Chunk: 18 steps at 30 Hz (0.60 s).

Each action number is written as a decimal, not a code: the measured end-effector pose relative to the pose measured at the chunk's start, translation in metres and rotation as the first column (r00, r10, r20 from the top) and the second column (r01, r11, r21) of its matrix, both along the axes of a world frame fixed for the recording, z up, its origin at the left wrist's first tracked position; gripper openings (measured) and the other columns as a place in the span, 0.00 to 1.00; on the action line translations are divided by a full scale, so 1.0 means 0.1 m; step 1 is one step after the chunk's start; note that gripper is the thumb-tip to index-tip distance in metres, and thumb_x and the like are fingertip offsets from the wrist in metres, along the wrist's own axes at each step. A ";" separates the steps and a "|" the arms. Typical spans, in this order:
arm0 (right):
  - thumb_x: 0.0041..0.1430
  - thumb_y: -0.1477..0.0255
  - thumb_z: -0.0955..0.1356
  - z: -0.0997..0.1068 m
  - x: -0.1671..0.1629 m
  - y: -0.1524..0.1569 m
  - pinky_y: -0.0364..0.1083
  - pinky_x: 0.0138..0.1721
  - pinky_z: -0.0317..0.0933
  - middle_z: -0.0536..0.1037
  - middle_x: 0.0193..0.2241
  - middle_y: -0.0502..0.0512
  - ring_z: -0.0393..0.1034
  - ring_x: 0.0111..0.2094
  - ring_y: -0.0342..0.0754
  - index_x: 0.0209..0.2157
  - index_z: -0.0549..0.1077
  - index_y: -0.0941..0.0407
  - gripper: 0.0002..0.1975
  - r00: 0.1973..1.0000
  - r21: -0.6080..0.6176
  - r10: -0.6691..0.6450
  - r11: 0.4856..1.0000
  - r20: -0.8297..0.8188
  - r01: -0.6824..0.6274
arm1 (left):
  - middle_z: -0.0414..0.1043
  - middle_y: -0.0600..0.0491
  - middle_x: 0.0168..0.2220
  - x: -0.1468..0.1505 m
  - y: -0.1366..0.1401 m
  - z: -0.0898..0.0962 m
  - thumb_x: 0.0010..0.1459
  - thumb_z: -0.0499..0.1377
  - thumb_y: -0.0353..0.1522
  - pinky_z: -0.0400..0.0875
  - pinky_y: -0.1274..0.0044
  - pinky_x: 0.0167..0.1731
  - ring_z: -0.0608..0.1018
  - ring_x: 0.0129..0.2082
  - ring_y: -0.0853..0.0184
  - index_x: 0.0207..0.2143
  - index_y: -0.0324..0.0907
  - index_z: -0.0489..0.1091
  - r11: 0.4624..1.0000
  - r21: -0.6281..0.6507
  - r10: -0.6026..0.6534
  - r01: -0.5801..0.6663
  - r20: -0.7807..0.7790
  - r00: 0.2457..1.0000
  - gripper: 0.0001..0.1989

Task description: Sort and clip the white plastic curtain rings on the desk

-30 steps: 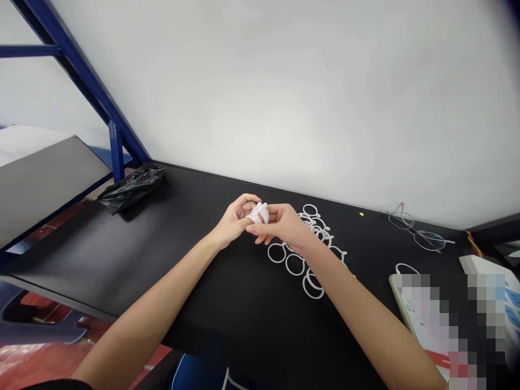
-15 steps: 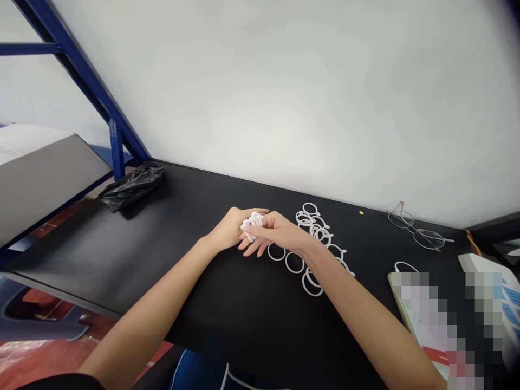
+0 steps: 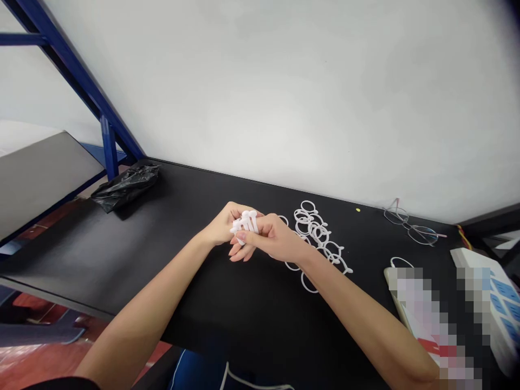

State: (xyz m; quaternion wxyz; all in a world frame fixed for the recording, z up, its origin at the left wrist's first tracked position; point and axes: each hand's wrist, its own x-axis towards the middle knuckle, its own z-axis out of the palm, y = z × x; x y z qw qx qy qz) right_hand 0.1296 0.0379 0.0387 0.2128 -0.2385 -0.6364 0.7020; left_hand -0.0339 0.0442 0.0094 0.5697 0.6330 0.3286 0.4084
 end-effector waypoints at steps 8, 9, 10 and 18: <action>0.62 0.58 0.66 0.04 0.03 -0.02 0.49 0.49 0.69 0.83 0.26 0.56 0.79 0.37 0.49 0.27 0.79 0.59 0.20 0.999 0.195 -0.054 0.979 -0.006 0.054 | 0.75 0.51 0.24 0.01 0.01 -0.04 0.45 0.66 0.42 0.64 0.80 0.20 0.71 0.21 0.71 0.35 0.34 0.76 0.996 0.067 0.050 -0.050 -0.001 0.999 0.21; 0.62 0.58 0.66 0.04 0.04 0.01 0.49 0.48 0.69 0.83 0.25 0.56 0.79 0.35 0.48 0.28 0.79 0.60 0.21 0.999 0.148 -0.049 0.988 0.003 0.048 | 0.76 0.50 0.26 0.03 0.01 -0.05 0.47 0.65 0.40 0.66 0.80 0.21 0.73 0.22 0.70 0.37 0.34 0.76 0.989 0.121 0.092 -0.088 -0.030 0.995 0.19; 0.61 0.57 0.66 0.03 0.06 0.04 0.49 0.46 0.69 0.82 0.25 0.57 0.79 0.33 0.48 0.28 0.78 0.61 0.21 0.999 0.098 -0.039 0.995 0.021 0.037 | 0.77 0.50 0.28 0.04 0.00 -0.06 0.49 0.63 0.38 0.67 0.80 0.22 0.73 0.23 0.70 0.40 0.34 0.76 0.975 0.186 0.139 -0.123 -0.071 0.988 0.18; 0.54 0.50 0.68 0.10 0.24 0.20 0.49 0.37 0.70 0.81 0.23 0.57 0.79 0.27 0.50 0.28 0.75 0.62 0.26 0.985 -0.075 0.074 0.995 0.156 -0.063 | 0.77 0.52 0.27 0.07 -0.06 -0.17 0.56 0.55 0.29 0.67 0.80 0.24 0.73 0.21 0.72 0.52 0.36 0.71 0.757 0.644 0.416 -0.106 -0.351 0.839 0.21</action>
